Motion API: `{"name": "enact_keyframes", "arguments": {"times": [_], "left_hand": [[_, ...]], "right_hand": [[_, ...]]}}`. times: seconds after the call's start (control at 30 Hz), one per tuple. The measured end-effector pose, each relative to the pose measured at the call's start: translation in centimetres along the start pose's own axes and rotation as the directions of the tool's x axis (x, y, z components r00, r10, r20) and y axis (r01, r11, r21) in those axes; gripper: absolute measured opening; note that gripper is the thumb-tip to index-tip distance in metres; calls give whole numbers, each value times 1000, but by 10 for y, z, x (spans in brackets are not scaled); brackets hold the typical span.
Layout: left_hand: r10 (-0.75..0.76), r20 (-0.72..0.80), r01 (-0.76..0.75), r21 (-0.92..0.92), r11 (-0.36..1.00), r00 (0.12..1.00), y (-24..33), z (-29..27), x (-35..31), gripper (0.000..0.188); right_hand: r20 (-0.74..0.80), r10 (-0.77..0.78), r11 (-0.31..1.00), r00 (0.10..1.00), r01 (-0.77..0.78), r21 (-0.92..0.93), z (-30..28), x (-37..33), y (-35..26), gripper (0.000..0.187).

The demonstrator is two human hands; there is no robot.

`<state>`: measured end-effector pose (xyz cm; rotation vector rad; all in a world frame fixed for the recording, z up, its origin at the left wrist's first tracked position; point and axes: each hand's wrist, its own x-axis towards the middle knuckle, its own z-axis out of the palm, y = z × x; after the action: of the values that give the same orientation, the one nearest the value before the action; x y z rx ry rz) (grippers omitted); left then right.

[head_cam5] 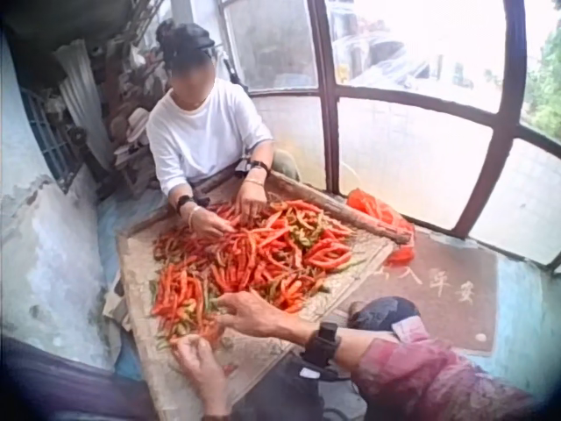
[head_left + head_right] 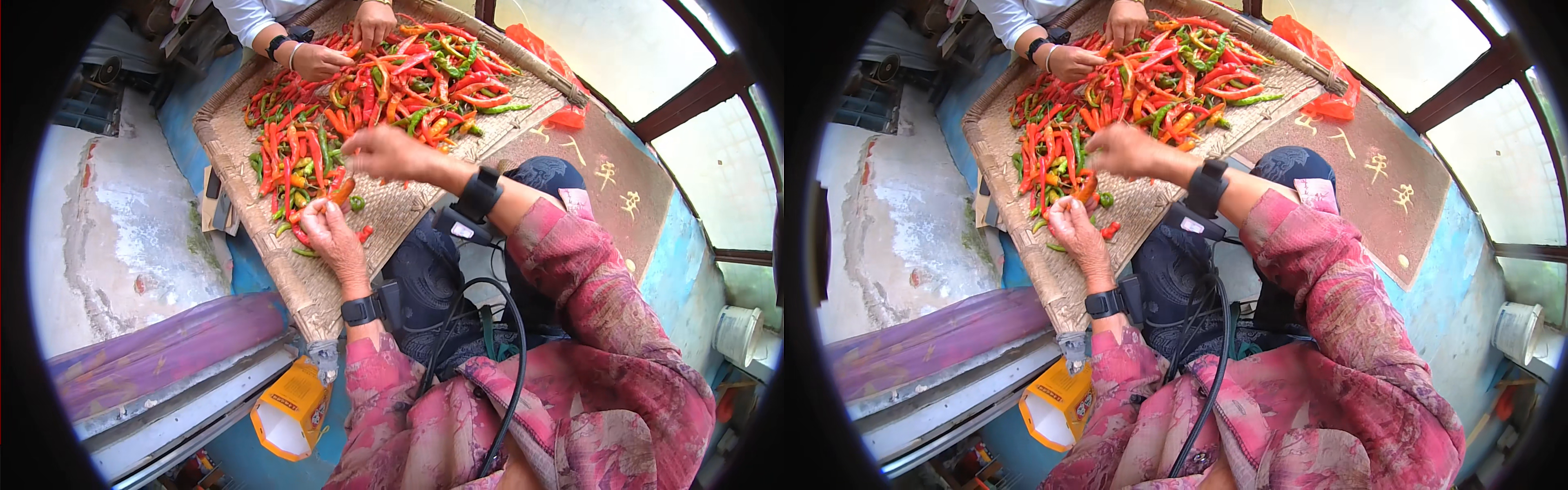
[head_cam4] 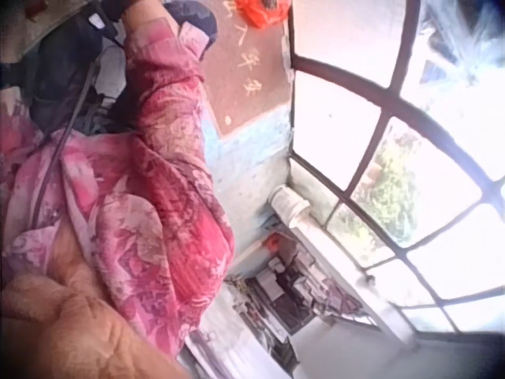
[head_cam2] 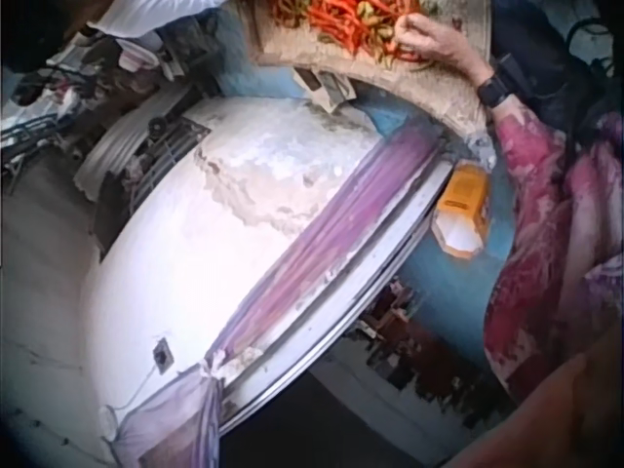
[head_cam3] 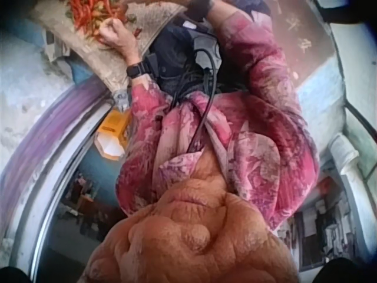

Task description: The person sorts through a pile of red and green chili peppers on a woven tray by hand, picking up individual peppers and moving them to different areas of the tray.

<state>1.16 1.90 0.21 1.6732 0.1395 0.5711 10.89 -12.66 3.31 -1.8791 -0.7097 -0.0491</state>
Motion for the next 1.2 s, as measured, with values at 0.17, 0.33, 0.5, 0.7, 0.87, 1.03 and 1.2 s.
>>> {"name": "enact_keyframes", "arguments": {"times": [0.17, 0.33, 0.5, 0.7, 0.87, 1.03, 1.2], "left_hand": [[2, 53, -8, 112, 994, 999, 5, -2, -4, 14], [-16, -23, 18, 96, 995, 1000, 8, 2, -4, 17], [185, 382, -418, 730, 540, 905, 13, -7, 1, 27], [31, 398, -378, 841, 387, 917, 16, 16, 10, 17], [249, 330, -412, 773, 483, 911, 5, 2, 9, 13], [7, 42, -23, 408, 913, 999, 22, 6, -12, 8], [-68, 74, 39, 337, 941, 995, 24, 3, -17, 8]], "right_hand": [[372, 70, 995, 926, -37, -97, 20, -12, -11, 22], [226, 48, 977, 973, 2, -214, -2, 4, 2, 24], [-59, 438, 707, 897, -303, 639, -36, 26, -15, 55], [-207, 132, 976, 969, -90, 200, -29, 20, -5, 45], [297, 124, 964, 947, -43, -263, 9, 0, 7, 24], [547, 293, 956, 784, -231, -180, 25, -10, -2, 35], [466, 410, 910, 784, -388, -148, 19, -4, -11, 31]]}}
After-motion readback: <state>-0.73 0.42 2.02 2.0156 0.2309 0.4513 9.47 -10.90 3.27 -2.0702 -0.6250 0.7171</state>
